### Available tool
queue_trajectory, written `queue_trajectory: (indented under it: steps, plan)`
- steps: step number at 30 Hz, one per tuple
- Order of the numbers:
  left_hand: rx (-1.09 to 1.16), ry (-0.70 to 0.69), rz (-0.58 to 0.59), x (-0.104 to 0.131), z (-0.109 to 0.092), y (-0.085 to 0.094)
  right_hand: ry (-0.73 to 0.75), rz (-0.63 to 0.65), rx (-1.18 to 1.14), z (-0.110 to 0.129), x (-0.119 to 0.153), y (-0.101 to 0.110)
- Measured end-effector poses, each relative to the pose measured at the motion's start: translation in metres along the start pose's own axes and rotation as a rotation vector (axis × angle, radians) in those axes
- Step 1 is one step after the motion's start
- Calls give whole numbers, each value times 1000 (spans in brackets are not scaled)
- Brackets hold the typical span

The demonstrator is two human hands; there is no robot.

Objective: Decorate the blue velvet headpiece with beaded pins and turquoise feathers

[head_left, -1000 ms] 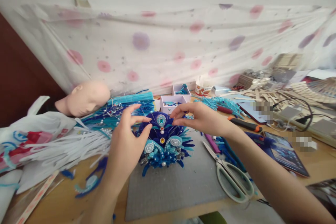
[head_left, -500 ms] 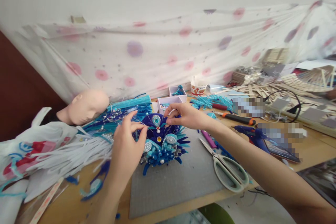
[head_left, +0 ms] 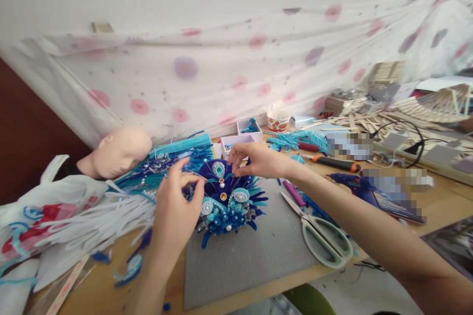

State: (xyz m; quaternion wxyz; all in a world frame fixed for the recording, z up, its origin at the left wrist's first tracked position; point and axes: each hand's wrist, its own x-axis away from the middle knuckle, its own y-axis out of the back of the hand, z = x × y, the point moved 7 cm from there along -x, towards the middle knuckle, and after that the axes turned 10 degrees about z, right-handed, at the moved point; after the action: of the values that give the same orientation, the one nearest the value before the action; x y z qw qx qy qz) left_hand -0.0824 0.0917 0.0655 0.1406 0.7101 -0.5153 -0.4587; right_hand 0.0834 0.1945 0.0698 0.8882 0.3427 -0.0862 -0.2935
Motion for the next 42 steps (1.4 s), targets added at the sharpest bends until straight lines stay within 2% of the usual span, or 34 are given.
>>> queue_trajectory:
  steps: [13, 21, 34, 39, 42]
  plan:
    - [11, 5, -4, -1, -1, -2, 98, -132, 87, 7, 1, 0]
    - [42, 94, 9, -5, 6, -2, 136, -85, 162, 13, 4, -2]
    - [94, 193, 40, -12, 11, 1, 115, -74, 238, 13, -1, -3]
    - [197, 292, 103, -16, 24, 0, 103, -70, 249, 13, -1, -3]
    - [163, 332, 163, -21, 25, 1, 92, -71, 256, 13, -1, -2]
